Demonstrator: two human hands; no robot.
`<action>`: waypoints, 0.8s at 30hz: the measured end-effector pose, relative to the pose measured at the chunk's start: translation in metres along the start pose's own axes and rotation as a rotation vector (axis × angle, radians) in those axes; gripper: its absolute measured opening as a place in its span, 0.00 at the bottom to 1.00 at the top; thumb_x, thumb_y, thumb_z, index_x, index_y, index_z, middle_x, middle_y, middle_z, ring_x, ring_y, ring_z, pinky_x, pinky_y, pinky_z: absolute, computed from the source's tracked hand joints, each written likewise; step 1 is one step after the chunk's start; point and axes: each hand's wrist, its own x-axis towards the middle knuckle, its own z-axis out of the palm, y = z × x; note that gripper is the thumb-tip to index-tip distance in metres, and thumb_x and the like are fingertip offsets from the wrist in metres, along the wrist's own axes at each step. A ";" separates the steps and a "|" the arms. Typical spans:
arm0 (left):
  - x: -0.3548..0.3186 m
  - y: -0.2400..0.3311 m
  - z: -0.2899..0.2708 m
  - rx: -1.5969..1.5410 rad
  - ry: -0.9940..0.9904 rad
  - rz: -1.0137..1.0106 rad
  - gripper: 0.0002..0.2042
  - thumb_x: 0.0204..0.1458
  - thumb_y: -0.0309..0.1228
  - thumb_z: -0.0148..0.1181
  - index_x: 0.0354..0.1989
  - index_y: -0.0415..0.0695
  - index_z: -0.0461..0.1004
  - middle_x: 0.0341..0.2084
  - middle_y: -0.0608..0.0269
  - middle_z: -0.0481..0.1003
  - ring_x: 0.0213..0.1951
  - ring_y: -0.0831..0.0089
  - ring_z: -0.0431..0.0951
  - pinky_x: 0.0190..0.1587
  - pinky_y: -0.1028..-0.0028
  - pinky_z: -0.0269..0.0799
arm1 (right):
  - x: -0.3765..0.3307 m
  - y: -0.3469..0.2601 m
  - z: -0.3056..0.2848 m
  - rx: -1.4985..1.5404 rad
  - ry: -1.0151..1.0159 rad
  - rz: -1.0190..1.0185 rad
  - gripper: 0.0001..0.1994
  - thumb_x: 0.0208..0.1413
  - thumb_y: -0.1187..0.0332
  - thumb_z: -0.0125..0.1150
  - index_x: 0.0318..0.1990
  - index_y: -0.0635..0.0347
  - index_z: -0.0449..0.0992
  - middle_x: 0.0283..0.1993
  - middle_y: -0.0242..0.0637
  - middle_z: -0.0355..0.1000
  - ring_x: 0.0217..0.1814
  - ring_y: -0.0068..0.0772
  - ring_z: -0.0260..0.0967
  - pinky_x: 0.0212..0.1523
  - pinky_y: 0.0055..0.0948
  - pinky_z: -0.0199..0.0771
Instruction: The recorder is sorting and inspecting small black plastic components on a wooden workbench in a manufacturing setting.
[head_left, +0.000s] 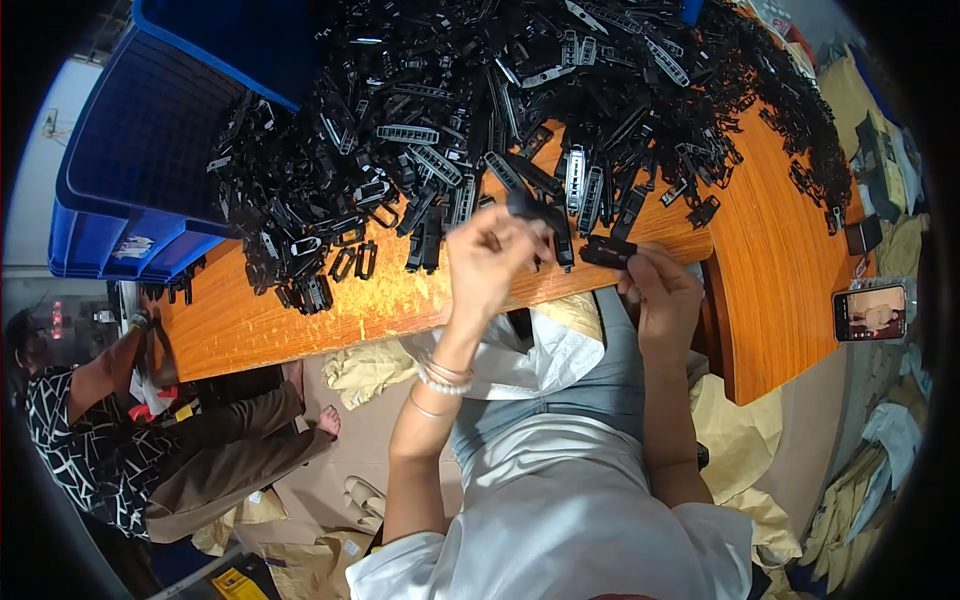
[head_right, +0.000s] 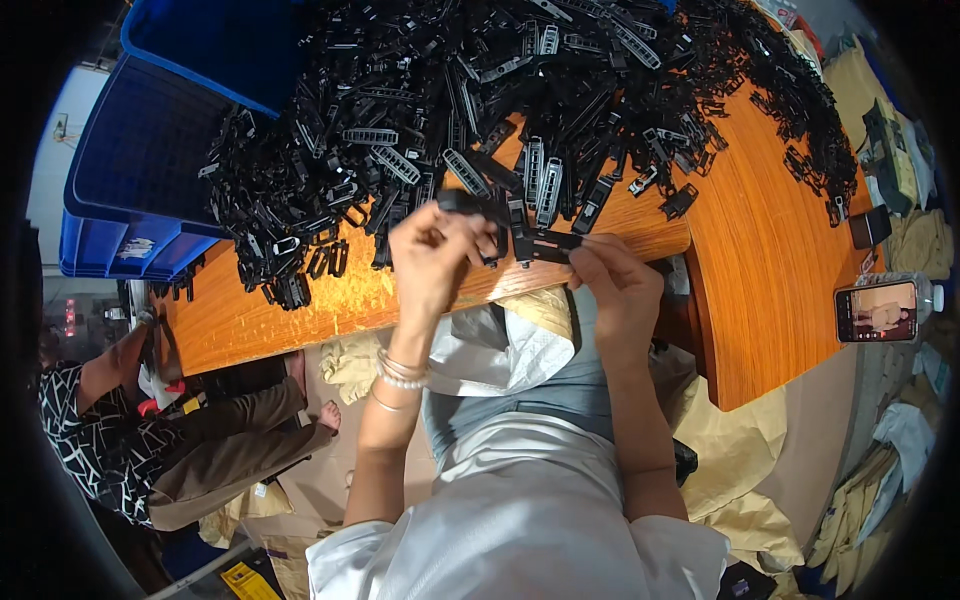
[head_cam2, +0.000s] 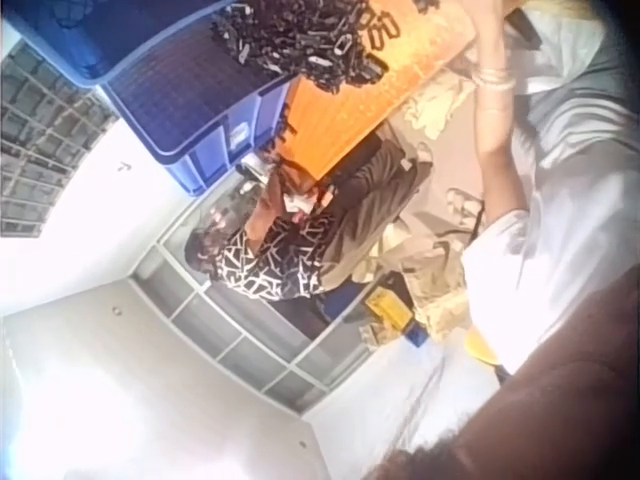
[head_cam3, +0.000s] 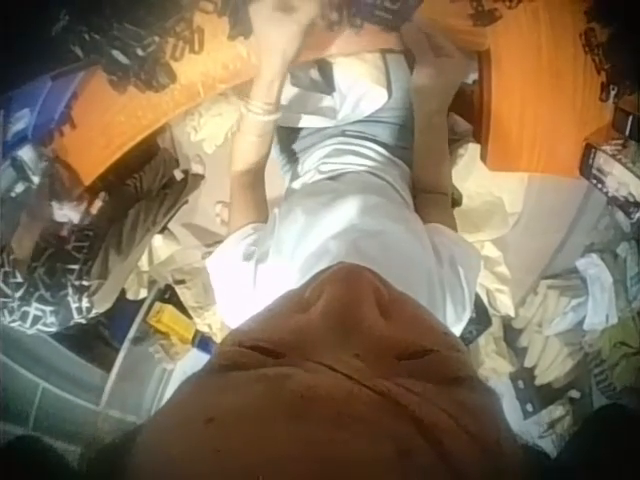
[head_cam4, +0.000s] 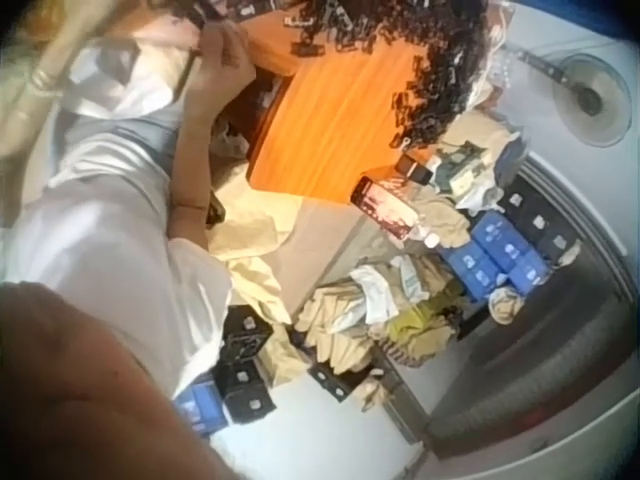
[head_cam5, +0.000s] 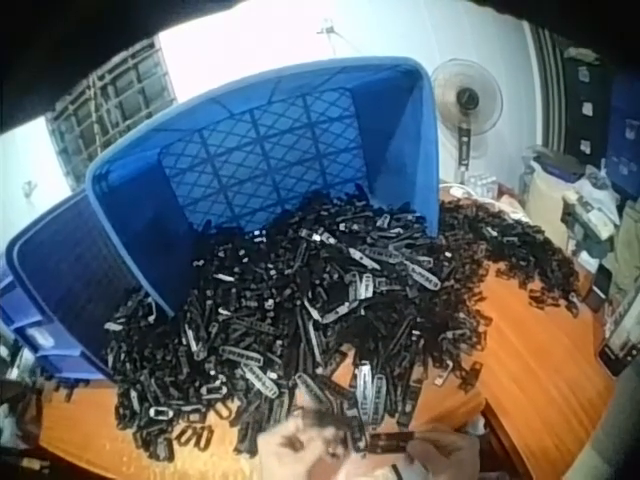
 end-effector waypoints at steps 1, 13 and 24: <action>-0.009 0.001 0.003 -0.005 -0.032 -0.004 0.05 0.45 0.19 0.56 0.32 0.35 0.73 0.22 0.59 0.76 0.21 0.78 0.76 0.21 0.84 0.71 | 0.001 -0.004 0.002 0.134 -0.034 0.113 0.07 0.50 0.76 0.54 0.34 0.73 0.73 0.25 0.36 0.70 0.22 0.19 0.63 0.23 0.15 0.60; -0.030 -0.001 0.015 0.400 -0.042 0.360 0.02 0.43 0.21 0.58 0.25 0.34 0.74 0.17 0.68 0.72 0.16 0.85 0.67 0.17 0.82 0.61 | -0.003 -0.016 0.013 0.031 -0.094 0.225 0.05 0.49 0.76 0.56 0.30 0.71 0.74 0.23 0.36 0.69 0.23 0.20 0.65 0.25 0.16 0.62; -0.038 0.013 0.017 -0.093 -0.192 -0.262 0.04 0.45 0.23 0.60 0.27 0.35 0.74 0.22 0.67 0.70 0.25 0.85 0.66 0.27 0.85 0.59 | -0.018 -0.001 0.010 -0.096 -0.132 0.062 0.07 0.46 0.78 0.58 0.34 0.69 0.73 0.30 0.32 0.66 0.26 0.17 0.63 0.29 0.15 0.62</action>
